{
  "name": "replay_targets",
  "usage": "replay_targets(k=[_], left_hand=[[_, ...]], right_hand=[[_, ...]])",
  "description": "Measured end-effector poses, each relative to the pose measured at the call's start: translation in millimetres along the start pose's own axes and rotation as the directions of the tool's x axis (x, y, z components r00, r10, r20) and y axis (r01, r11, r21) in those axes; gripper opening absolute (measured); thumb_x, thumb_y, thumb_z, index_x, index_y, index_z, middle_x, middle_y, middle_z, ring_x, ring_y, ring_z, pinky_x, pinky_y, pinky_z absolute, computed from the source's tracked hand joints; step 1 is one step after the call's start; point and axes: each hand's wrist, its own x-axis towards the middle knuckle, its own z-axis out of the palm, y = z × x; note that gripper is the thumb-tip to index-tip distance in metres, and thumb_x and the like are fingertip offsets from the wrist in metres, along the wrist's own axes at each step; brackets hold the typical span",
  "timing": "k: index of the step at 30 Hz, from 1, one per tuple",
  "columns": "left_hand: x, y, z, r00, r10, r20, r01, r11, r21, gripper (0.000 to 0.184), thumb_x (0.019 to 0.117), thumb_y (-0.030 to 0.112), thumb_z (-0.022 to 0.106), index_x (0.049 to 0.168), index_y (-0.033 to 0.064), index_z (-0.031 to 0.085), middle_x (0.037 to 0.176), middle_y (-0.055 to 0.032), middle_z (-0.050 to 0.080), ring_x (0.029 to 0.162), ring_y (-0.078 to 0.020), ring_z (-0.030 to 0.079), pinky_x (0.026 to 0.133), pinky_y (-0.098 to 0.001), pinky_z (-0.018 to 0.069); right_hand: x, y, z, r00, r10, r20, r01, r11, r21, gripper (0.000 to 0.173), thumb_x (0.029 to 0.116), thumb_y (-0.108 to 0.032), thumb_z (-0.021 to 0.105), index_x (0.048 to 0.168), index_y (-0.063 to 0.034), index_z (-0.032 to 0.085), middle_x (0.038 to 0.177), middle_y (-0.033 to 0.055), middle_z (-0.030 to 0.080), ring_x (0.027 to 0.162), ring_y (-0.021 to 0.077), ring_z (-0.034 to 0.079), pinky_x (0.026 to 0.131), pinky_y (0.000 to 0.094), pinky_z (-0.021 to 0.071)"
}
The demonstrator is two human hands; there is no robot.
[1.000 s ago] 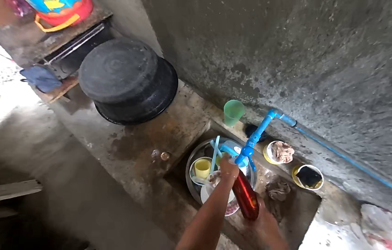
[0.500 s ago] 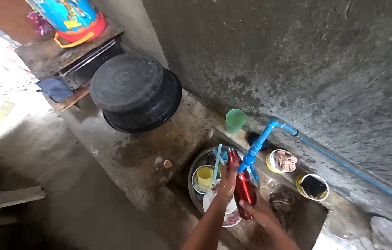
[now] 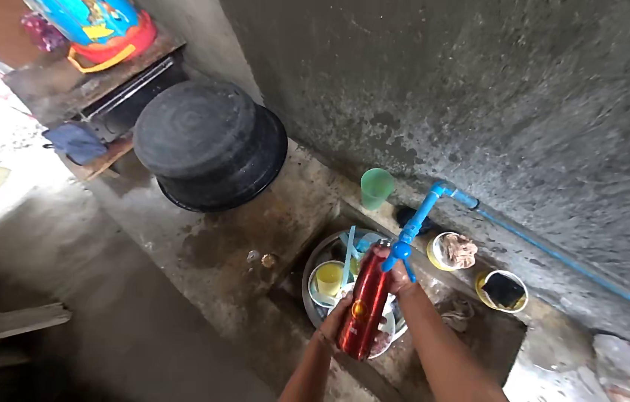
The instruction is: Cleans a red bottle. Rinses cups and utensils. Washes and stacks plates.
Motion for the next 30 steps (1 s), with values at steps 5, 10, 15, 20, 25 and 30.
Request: replay_targets(k=[5, 10, 15, 20, 25, 30], left_hand=[[39.9, 44.7, 7.0, 0.981, -0.119, -0.153, 0.156, 0.954, 0.258, 0.046, 0.1101, 0.044, 0.033, 0.115, 0.0101, 0.064, 0.094, -0.0029, 0.070, 0.085, -0.0131, 0.068, 0.077, -0.0340, 0.0582], [95.6, 49.8, 61.6, 0.951, 0.048, -0.306, -0.013, 0.993, 0.116, 0.051, 0.1101, 0.046, 0.034, 0.126, 0.0050, 0.060, 0.107, -0.0119, 0.069, 0.096, -0.0236, 0.068, 0.085, -0.0443, 0.0577], [108.7, 45.0, 74.2, 0.946, 0.145, -0.290, -0.138, 0.989, 0.046, 0.057, 0.1109, 0.049, 0.023, 0.127, 0.0066, 0.058, 0.107, -0.0107, 0.067, 0.093, -0.0198, 0.066, 0.082, -0.0395, 0.0563], [52.8, 42.7, 34.9, 0.999, -0.048, 0.025, 0.046, 0.997, 0.068, 0.058, 0.1101, 0.050, 0.022, 0.126, 0.0100, 0.059, 0.106, -0.0069, 0.071, 0.098, -0.0184, 0.068, 0.088, -0.0388, 0.0574], [22.6, 52.4, 18.3, 0.974, -0.224, -0.030, 0.213, 0.865, 0.455, 0.051, 0.1069, 0.046, 0.041, 0.144, 0.0116, 0.046, 0.112, -0.0054, 0.069, 0.098, -0.0134, 0.068, 0.087, -0.0353, 0.0578], [15.7, 41.7, 18.5, 0.972, 0.074, -0.223, -0.013, 0.965, 0.263, 0.074, 0.1060, 0.059, 0.006, 0.144, 0.0086, 0.045, 0.109, -0.0136, 0.071, 0.095, -0.0237, 0.072, 0.083, -0.0433, 0.0610]], right_hand=[[-42.8, -41.7, 14.1, 0.706, -0.435, -0.559, 0.316, 0.900, -0.301, 0.016, 0.1006, -0.011, 0.049, 0.100, 0.0001, 0.060, 0.076, 0.0088, 0.069, 0.068, 0.0185, 0.069, 0.062, 0.0387, 0.0608], [-96.0, -54.8, 14.0, 0.272, -0.718, -0.641, 0.658, 0.625, -0.421, 0.017, 0.1052, -0.010, 0.041, 0.122, -0.0064, 0.045, 0.094, 0.0039, 0.064, 0.085, 0.0161, 0.068, 0.079, 0.0384, 0.0607], [-100.8, -50.6, -23.9, 0.414, -0.543, -0.731, 0.637, 0.746, -0.194, 0.026, 0.1069, -0.032, 0.037, 0.107, -0.0122, 0.055, 0.089, 0.0029, 0.066, 0.084, 0.0147, 0.069, 0.076, 0.0388, 0.0599], [-62.4, -45.3, -31.5, 0.626, -0.326, -0.708, 0.337, 0.932, -0.131, 0.028, 0.1065, -0.032, 0.040, 0.102, -0.0092, 0.055, 0.078, 0.0049, 0.066, 0.070, 0.0168, 0.067, 0.064, 0.0392, 0.0596], [-3.6, -9.9, 4.6, 0.849, -0.253, -0.464, 0.030, 0.900, -0.435, 0.026, 0.1052, -0.016, 0.053, 0.121, 0.0028, 0.058, 0.091, 0.0107, 0.068, 0.076, 0.0158, 0.067, 0.070, 0.0344, 0.0595], [8.9, 9.6, 50.6, 0.941, -0.124, -0.316, -0.087, 0.811, -0.578, 0.051, 0.1068, -0.032, 0.054, 0.148, -0.0033, 0.045, 0.127, 0.0171, 0.064, 0.110, 0.0198, 0.066, 0.096, 0.0383, 0.0558]])
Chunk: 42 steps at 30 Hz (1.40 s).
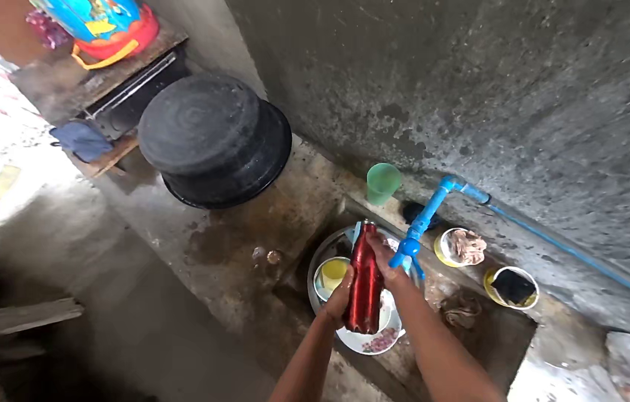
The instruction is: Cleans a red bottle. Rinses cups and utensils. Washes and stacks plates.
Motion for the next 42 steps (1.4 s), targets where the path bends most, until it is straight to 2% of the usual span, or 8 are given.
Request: replay_targets(k=[6, 13, 19, 22, 26, 30, 36, 42], left_hand=[[3.1, -14.5, 2.0, 0.988, 0.061, 0.142, -0.025, 0.971, -0.237, 0.084, 0.0997, 0.071, 0.007, 0.133, 0.0096, 0.054, 0.099, -0.0104, 0.075, 0.087, -0.0225, 0.074, 0.076, -0.0420, 0.0629], [10.8, -33.4, 5.1, 0.935, 0.034, 0.353, 0.069, 0.959, -0.274, 0.102, 0.0710, 0.090, 0.060, 0.134, 0.0096, 0.057, 0.108, -0.0164, 0.074, 0.095, -0.0304, 0.074, 0.082, -0.0471, 0.0621], [15.2, -20.5, 35.1, 0.984, -0.019, -0.180, 0.020, 1.000, 0.001, 0.056, 0.1110, 0.046, 0.027, 0.149, 0.0066, 0.039, 0.123, -0.0170, 0.064, 0.105, -0.0235, 0.067, 0.091, -0.0431, 0.0571], [30.7, -22.1, 46.3, 0.942, 0.140, -0.304, -0.141, 0.990, 0.019, 0.061, 0.1094, 0.045, 0.034, 0.153, 0.0024, 0.032, 0.139, -0.0227, 0.053, 0.121, -0.0264, 0.059, 0.102, -0.0448, 0.0515], [39.9, -5.0, 64.0, 0.951, 0.239, -0.195, -0.224, 0.970, 0.095, 0.054, 0.1056, 0.027, 0.051, 0.149, -0.0028, 0.037, 0.137, -0.0221, 0.055, 0.122, -0.0225, 0.058, 0.106, -0.0395, 0.0483], [75.6, 29.6, 77.5, 0.912, 0.255, -0.322, -0.230, 0.967, 0.113, 0.041, 0.0991, 0.016, 0.066, 0.131, -0.0061, 0.051, 0.108, -0.0189, 0.065, 0.092, -0.0200, 0.065, 0.084, -0.0364, 0.0561], [69.4, 46.8, 81.6, 0.999, 0.041, -0.036, -0.045, 0.992, -0.118, 0.031, 0.1113, 0.030, 0.040, 0.109, 0.0050, 0.059, 0.070, 0.0004, 0.057, 0.057, -0.0086, 0.057, 0.056, -0.0229, 0.0522], [55.2, -0.2, 81.2, 0.963, 0.236, -0.132, -0.213, 0.963, 0.168, 0.081, 0.0886, 0.014, 0.078, 0.153, -0.0010, 0.031, 0.139, -0.0208, 0.055, 0.122, -0.0212, 0.060, 0.105, -0.0369, 0.0504]], right_hand=[[-55.4, 22.1, -30.0, 0.957, 0.185, 0.222, -0.205, 0.976, 0.072, 0.075, 0.0757, -0.044, 0.079, 0.133, -0.0072, 0.046, 0.090, 0.0049, 0.070, 0.071, 0.0122, 0.069, 0.060, 0.0297, 0.0598], [10.4, 45.1, -71.7, 0.729, -0.224, 0.647, -0.123, 0.886, 0.446, 0.083, 0.0721, -0.038, 0.091, 0.140, -0.0085, 0.054, 0.122, 0.0147, 0.071, 0.109, 0.0282, 0.070, 0.096, 0.0463, 0.0581], [-42.6, 22.7, -41.0, 0.990, 0.137, 0.038, -0.136, 0.990, -0.026, 0.066, 0.0971, -0.030, 0.069, 0.150, -0.0040, 0.040, 0.127, 0.0157, 0.065, 0.112, 0.0200, 0.066, 0.097, 0.0386, 0.0558], [-78.2, 31.0, -46.1, 0.992, 0.095, 0.077, -0.075, 0.971, -0.228, 0.107, 0.0806, -0.036, 0.080, 0.161, -0.0071, 0.017, 0.148, 0.0208, 0.050, 0.128, 0.0264, 0.058, 0.105, 0.0458, 0.0519], [-126.2, 39.6, -70.4, 0.993, 0.110, -0.042, -0.117, 0.943, -0.313, 0.119, 0.0666, -0.021, 0.088, 0.161, -0.0158, 0.016, 0.133, 0.0210, 0.059, 0.102, 0.0313, 0.069, 0.073, 0.0501, 0.0623], [-165.9, 38.8, -87.8, 0.969, 0.167, -0.181, -0.245, 0.583, -0.775, 0.131, 0.0656, -0.026, 0.094, 0.165, -0.0160, 0.010, 0.130, 0.0309, 0.062, 0.109, 0.0491, 0.067, 0.093, 0.0674, 0.0521], [-214.9, 64.8, -124.7, 0.969, 0.190, 0.157, -0.181, 0.981, -0.074, 0.112, 0.0664, -0.017, 0.082, 0.154, 0.0001, 0.014, 0.121, 0.0027, 0.065, 0.098, 0.0068, 0.070, 0.082, 0.0284, 0.0618], [-169.5, 66.0, -96.2, 0.990, 0.139, -0.017, -0.138, 0.939, -0.314, 0.107, 0.0755, -0.031, 0.078, 0.160, -0.0044, 0.018, 0.141, 0.0213, 0.055, 0.118, 0.0243, 0.063, 0.096, 0.0444, 0.0562]])
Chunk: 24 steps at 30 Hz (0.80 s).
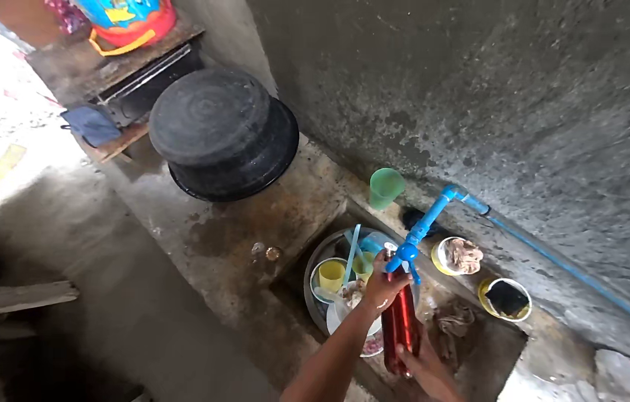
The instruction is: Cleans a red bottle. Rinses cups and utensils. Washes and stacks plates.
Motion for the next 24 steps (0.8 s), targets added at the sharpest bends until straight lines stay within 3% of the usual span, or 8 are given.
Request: replay_targets(k=[7, 9, 11, 13, 15, 18, 22, 24], left_hand=[[-67.1, -30.6, -27.2, 0.986, -0.003, -0.169, -0.006, 0.999, -0.053, 0.085, 0.0928, 0.025, 0.068, 0.160, 0.0032, 0.021, 0.144, -0.0214, 0.051, 0.122, -0.0206, 0.061, 0.102, -0.0374, 0.0533], [-77.5, -37.1, -35.0, 0.972, -0.005, -0.236, -0.014, 0.997, -0.082, 0.083, 0.0914, 0.024, 0.066, 0.159, 0.0027, 0.023, 0.142, -0.0203, 0.053, 0.116, -0.0193, 0.064, 0.097, -0.0359, 0.0556], [-85.4, -42.7, -40.7, 0.955, -0.028, -0.296, -0.009, 0.992, -0.123, 0.084, 0.0905, 0.024, 0.066, 0.159, 0.0037, 0.021, 0.141, -0.0202, 0.053, 0.114, -0.0191, 0.064, 0.095, -0.0360, 0.0564], [-87.7, -43.0, -44.9, 0.942, -0.037, -0.333, -0.014, 0.989, -0.149, 0.084, 0.0907, 0.023, 0.065, 0.159, 0.0041, 0.020, 0.140, -0.0199, 0.053, 0.113, -0.0184, 0.064, 0.093, -0.0351, 0.0564], [-87.4, -41.1, -49.8, 0.939, -0.019, -0.345, -0.033, 0.989, -0.144, 0.084, 0.0900, 0.022, 0.066, 0.159, 0.0036, 0.020, 0.138, -0.0194, 0.055, 0.111, -0.0176, 0.065, 0.092, -0.0343, 0.0571], [-82.5, -37.0, -55.5, 0.945, 0.007, -0.326, -0.054, 0.990, -0.134, 0.084, 0.0895, 0.023, 0.066, 0.158, 0.0035, 0.022, 0.137, -0.0189, 0.055, 0.111, -0.0174, 0.065, 0.092, -0.0342, 0.0572], [-77.6, -30.7, -56.2, 0.983, -0.031, -0.182, 0.010, 0.993, -0.116, 0.082, 0.0927, 0.027, 0.064, 0.158, 0.0039, 0.022, 0.135, -0.0196, 0.057, 0.109, -0.0186, 0.067, 0.093, -0.0367, 0.0576], [-74.9, -28.7, -62.6, 0.998, -0.063, 0.009, 0.063, 0.997, -0.033, 0.082, 0.0967, 0.031, 0.062, 0.160, 0.0028, 0.017, 0.139, -0.0213, 0.056, 0.115, -0.0208, 0.065, 0.100, -0.0398, 0.0548]], right_hand=[[71.0, -53.5, 33.3, 0.990, -0.123, -0.071, 0.131, 0.984, 0.120, 0.062, 0.1082, -0.042, 0.038, 0.157, -0.0036, 0.032, 0.149, 0.0169, 0.052, 0.131, 0.0178, 0.056, 0.111, 0.0370, 0.0472], [108.6, -69.4, 43.4, 0.988, -0.077, -0.130, 0.126, 0.899, 0.420, 0.048, 0.1053, -0.018, 0.054, 0.149, -0.0005, 0.041, 0.127, 0.0175, 0.064, 0.110, 0.0203, 0.067, 0.096, 0.0376, 0.0569], [138.0, -82.1, 52.9, 0.992, -0.075, -0.105, 0.124, 0.765, 0.632, 0.036, 0.1045, 0.001, 0.044, 0.140, 0.0038, 0.046, 0.107, 0.0131, 0.070, 0.089, 0.0146, 0.069, 0.081, 0.0311, 0.0587], [158.0, -96.3, 63.7, 0.997, -0.051, -0.060, 0.079, 0.726, 0.683, 0.024, 0.1070, -0.003, 0.039, 0.124, 0.0014, 0.056, 0.078, -0.0020, 0.066, 0.053, -0.0022, 0.054, 0.048, 0.0130, 0.0455], [166.1, -111.0, 72.5, 1.000, 0.023, 0.000, -0.018, 0.798, 0.602, 0.020, 0.1092, -0.014, 0.046, 0.116, -0.0015, 0.060, 0.058, -0.0072, 0.047, 0.037, -0.0019, 0.035, 0.034, 0.0140, 0.0313], [168.2, -112.5, 78.7, 0.997, -0.039, -0.070, 0.067, 0.889, 0.453, 0.022, 0.1055, -0.024, 0.057, 0.096, -0.0055, 0.063, 0.058, -0.0044, 0.047, 0.044, 0.0043, 0.041, 0.043, 0.0215, 0.0396], [144.7, -95.5, 57.9, 0.975, -0.093, 0.203, 0.022, 0.945, 0.325, 0.057, 0.1015, -0.040, 0.052, 0.146, -0.0044, 0.044, 0.121, 0.0128, 0.066, 0.102, 0.0177, 0.067, 0.088, 0.0366, 0.0582], [135.3, -88.1, 48.3, 0.957, -0.062, 0.284, -0.057, 0.918, 0.392, 0.061, 0.0947, -0.031, 0.060, 0.146, -0.0025, 0.043, 0.119, 0.0150, 0.069, 0.102, 0.0221, 0.070, 0.089, 0.0397, 0.0600]])
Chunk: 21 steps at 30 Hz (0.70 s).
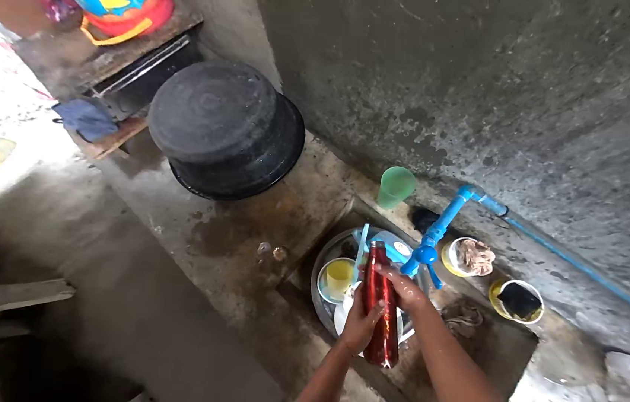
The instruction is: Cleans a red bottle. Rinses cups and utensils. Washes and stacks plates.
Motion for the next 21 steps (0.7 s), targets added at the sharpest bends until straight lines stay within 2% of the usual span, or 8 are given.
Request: replay_targets(k=[2, 4, 5, 8, 12, 15, 18, 21], left_hand=[[5.5, 8.3, -17.8, 0.986, -0.036, 0.163, 0.000, 0.977, 0.215, 0.075, 0.1001, 0.034, 0.060, 0.157, -0.0011, 0.026, 0.144, -0.0204, 0.055, 0.126, -0.0220, 0.061, 0.109, -0.0412, 0.0491], [10.9, 24.9, -46.2, 0.996, 0.089, 0.032, -0.092, 0.836, 0.541, 0.052, 0.0984, 0.033, 0.066, 0.139, 0.0011, 0.059, 0.137, -0.0158, 0.063, 0.129, -0.0246, 0.059, 0.112, -0.0431, 0.0455], [15.2, 34.1, -67.0, 0.971, 0.221, -0.093, -0.103, 0.737, 0.668, 0.049, 0.0954, 0.032, 0.070, 0.135, 0.0032, 0.064, 0.139, -0.0182, 0.061, 0.133, -0.0315, 0.055, 0.115, -0.0487, 0.0417], [34.8, 59.7, -141.8, 0.764, 0.473, -0.439, 0.068, 0.617, 0.784, 0.077, 0.0870, 0.038, 0.077, 0.150, 0.0056, 0.048, 0.153, -0.0320, 0.040, 0.142, -0.0526, 0.037, 0.115, -0.0664, 0.0313], [55.4, 50.8, -217.3, 0.628, 0.453, -0.632, 0.322, 0.588, 0.742, 0.116, 0.0700, 0.067, 0.082, 0.162, 0.0209, 0.028, 0.168, -0.0293, 0.003, 0.153, -0.0542, 0.002, 0.115, -0.0787, 0.0039], [60.9, 28.8, -236.4, 0.696, 0.496, -0.520, 0.267, 0.493, 0.828, 0.118, 0.0677, 0.071, 0.079, 0.162, 0.0227, 0.029, 0.167, -0.0319, 0.004, 0.152, -0.0554, 0.004, 0.115, -0.0784, 0.0026], [76.2, 16.0, -234.0, 0.761, 0.561, -0.326, 0.073, 0.425, 0.902, 0.099, 0.0815, 0.064, 0.072, 0.160, 0.0138, 0.036, 0.164, -0.0289, 0.022, 0.153, -0.0515, 0.014, 0.120, -0.0722, 0.0023], [92.4, 16.9, -211.2, 0.805, 0.546, -0.233, -0.049, 0.452, 0.891, 0.071, 0.0935, 0.041, 0.070, 0.148, 0.0006, 0.048, 0.157, -0.0244, 0.042, 0.149, -0.0449, 0.032, 0.124, -0.0598, 0.0193]], right_hand=[[-12.4, -4.0, -4.6, 0.997, 0.024, -0.072, -0.026, 0.999, -0.024, 0.052, 0.0918, -0.021, 0.064, 0.136, 0.0013, 0.048, 0.106, 0.0167, 0.072, 0.092, 0.0243, 0.073, 0.083, 0.0409, 0.0622], [-25.1, -7.0, -8.2, 0.993, 0.022, -0.116, -0.041, 0.986, -0.161, 0.059, 0.0867, -0.019, 0.072, 0.135, 0.0024, 0.047, 0.106, 0.0170, 0.071, 0.091, 0.0248, 0.072, 0.082, 0.0417, 0.0624], [-31.0, -7.3, -10.0, 0.992, 0.020, -0.124, -0.047, 0.975, -0.218, 0.068, 0.0820, -0.019, 0.077, 0.138, 0.0013, 0.045, 0.109, 0.0168, 0.070, 0.093, 0.0244, 0.072, 0.084, 0.0415, 0.0619], [-46.2, -4.8, -16.6, 0.993, 0.030, -0.110, -0.058, 0.963, -0.264, 0.089, 0.0741, -0.020, 0.082, 0.148, -0.0036, 0.035, 0.116, 0.0167, 0.067, 0.097, 0.0247, 0.071, 0.086, 0.0424, 0.0612], [-54.5, 4.7, -26.2, 0.998, 0.017, -0.065, -0.038, 0.941, -0.337, 0.090, 0.0667, -0.023, 0.084, 0.144, -0.0072, 0.042, 0.113, 0.0136, 0.068, 0.095, 0.0231, 0.072, 0.084, 0.0419, 0.0620], [-63.1, 7.2, -29.5, 0.998, 0.012, -0.062, -0.035, 0.926, -0.377, 0.087, 0.0664, -0.024, 0.084, 0.142, -0.0064, 0.044, 0.112, 0.0126, 0.068, 0.095, 0.0213, 0.071, 0.084, 0.0404, 0.0617], [-69.8, 6.6, -30.8, 0.997, 0.036, -0.064, -0.059, 0.917, -0.394, 0.086, 0.0673, -0.024, 0.084, 0.141, -0.0066, 0.044, 0.111, 0.0115, 0.069, 0.094, 0.0210, 0.072, 0.085, 0.0401, 0.0618], [-74.4, 7.2, -33.3, 0.999, 0.033, -0.041, -0.048, 0.898, -0.438, 0.083, 0.0679, -0.027, 0.085, 0.138, -0.0069, 0.045, 0.109, 0.0095, 0.070, 0.094, 0.0194, 0.072, 0.085, 0.0390, 0.0617]])
